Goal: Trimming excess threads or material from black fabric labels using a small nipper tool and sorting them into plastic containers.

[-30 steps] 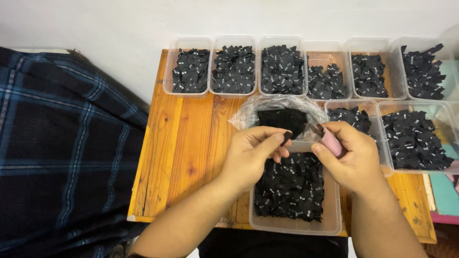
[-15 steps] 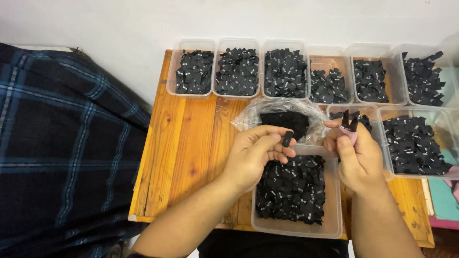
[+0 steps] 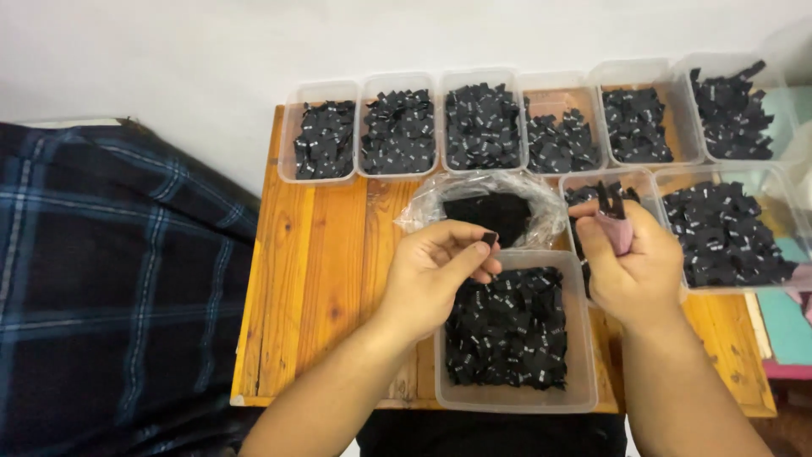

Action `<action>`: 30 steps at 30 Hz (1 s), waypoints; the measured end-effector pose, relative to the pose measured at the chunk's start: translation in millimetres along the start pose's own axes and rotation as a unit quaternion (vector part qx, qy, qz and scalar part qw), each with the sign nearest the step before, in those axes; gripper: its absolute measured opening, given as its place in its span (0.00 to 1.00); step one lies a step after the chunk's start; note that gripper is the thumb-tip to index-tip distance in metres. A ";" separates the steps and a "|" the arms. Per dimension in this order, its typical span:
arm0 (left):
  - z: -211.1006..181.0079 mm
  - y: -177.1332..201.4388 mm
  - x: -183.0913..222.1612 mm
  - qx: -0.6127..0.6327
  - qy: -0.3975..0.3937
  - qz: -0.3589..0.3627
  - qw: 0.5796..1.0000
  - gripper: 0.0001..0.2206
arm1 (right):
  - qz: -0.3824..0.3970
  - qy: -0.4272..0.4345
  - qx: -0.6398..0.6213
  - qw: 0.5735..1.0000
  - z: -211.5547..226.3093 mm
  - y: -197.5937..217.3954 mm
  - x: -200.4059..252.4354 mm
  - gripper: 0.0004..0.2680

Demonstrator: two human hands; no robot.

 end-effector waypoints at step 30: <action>-56.4 -6.1 18.2 -0.297 -0.246 -0.030 0.922 0.07 | -0.083 -0.158 0.154 0.972 -80.8 120.3 -4.0 0.17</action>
Point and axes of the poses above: each hand's wrist, its own x-axis away from the middle knuckle, its own y-axis out of the back of the hand, z = x × y, the point moved 8 cm from there along -x, towards the middle knuckle
